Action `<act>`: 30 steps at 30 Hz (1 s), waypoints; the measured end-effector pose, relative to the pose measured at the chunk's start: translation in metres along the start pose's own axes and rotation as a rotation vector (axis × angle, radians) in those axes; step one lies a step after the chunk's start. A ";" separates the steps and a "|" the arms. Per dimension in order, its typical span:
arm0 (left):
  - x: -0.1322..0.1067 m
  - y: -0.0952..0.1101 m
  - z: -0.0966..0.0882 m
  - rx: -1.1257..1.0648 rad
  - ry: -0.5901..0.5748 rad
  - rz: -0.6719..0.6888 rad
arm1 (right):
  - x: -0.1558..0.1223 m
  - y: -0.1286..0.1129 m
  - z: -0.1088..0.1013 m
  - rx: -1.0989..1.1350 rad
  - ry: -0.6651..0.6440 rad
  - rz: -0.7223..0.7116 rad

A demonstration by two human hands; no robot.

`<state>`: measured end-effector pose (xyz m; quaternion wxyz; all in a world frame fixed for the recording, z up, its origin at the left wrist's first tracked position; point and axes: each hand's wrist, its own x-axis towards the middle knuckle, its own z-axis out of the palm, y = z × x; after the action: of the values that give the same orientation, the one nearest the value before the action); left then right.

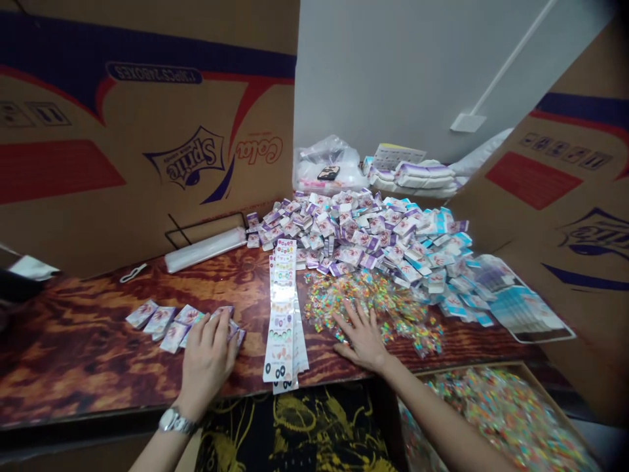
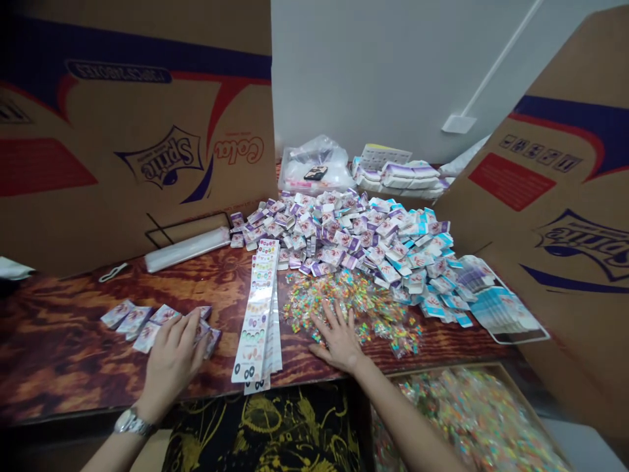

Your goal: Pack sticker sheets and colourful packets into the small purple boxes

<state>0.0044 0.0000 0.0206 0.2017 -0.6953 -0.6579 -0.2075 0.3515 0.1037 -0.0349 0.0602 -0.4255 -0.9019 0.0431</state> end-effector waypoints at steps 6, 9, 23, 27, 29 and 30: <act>-0.011 -0.010 0.009 0.073 -0.042 -0.014 | 0.033 -0.036 0.009 0.041 0.091 0.074; -0.017 -0.017 0.015 0.100 -0.098 -0.032 | 0.039 -0.038 0.007 0.040 0.078 0.071; -0.020 0.080 0.040 -0.909 -0.350 -0.640 | 0.068 -0.097 -0.014 0.659 0.066 0.015; -0.020 0.090 0.047 -1.233 -0.388 -0.691 | 0.067 -0.111 -0.009 0.713 0.021 0.046; -0.016 0.091 0.040 -1.308 -0.469 -0.735 | 0.069 -0.108 -0.014 0.706 0.022 0.014; -0.014 0.091 0.037 -1.329 -0.503 -0.764 | 0.072 -0.103 -0.020 0.685 0.014 -0.015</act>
<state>0.0956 0.0037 -0.0188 -0.4930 -0.4228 -0.6149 -0.4474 0.2304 0.0944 0.0032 0.2062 -0.3741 -0.8378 0.3400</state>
